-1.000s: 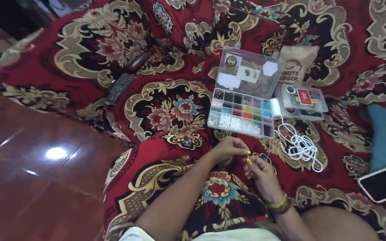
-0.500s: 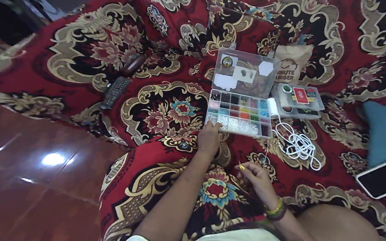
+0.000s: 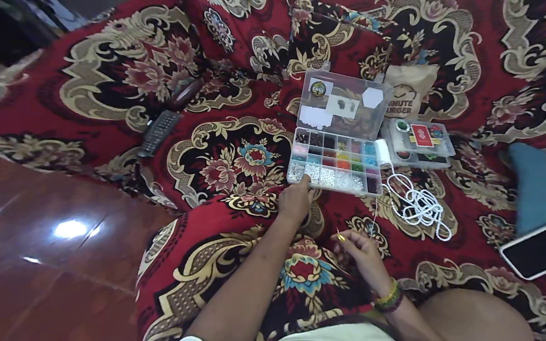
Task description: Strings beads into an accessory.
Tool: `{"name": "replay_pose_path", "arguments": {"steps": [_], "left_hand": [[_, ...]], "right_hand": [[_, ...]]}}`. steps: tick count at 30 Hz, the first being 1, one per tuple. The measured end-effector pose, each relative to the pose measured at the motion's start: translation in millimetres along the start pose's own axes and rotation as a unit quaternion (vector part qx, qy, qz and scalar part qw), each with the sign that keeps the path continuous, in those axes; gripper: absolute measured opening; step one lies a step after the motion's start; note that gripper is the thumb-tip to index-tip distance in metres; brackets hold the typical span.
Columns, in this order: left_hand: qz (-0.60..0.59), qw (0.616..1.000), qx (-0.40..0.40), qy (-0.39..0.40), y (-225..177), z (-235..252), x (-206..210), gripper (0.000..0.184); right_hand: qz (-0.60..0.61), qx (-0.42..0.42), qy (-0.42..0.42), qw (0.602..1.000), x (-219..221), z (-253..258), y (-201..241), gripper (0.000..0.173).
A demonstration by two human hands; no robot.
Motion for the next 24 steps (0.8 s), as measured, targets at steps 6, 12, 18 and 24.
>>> {"name": "replay_pose_path", "arguments": {"steps": [6, 12, 18, 24], "left_hand": [[-0.001, 1.000, 0.005, -0.006, -0.8, 0.5, 0.7, 0.043], [0.024, 0.999, 0.015, -0.015, -4.8, -2.3, -2.8, 0.042], [0.032, 0.999, -0.007, -0.007, -2.8, -0.2, -2.2, 0.042], [-0.010, 1.000, 0.015, -0.020, 0.1, 2.8, -0.3, 0.037]], "right_hand": [[0.007, 0.013, -0.014, 1.000, -2.6, 0.8, -1.4, 0.021], [0.008, 0.012, -0.024, 1.000, -5.2, 1.0, -3.1, 0.021], [0.006, 0.004, -0.031, 0.999, -6.5, 0.7, -3.3, 0.022], [0.017, -0.005, -0.035, 0.999, -7.3, 0.1, -2.4, 0.021]]}}
Point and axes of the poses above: each hand's wrist, its own z-axis towards the middle knuckle, its own x-axis out of the palm, y = z × x, the point moved 9 cm from there along z, towards the middle knuckle, and after that the axes turned 6 degrees about x, right-handed, at the moved point
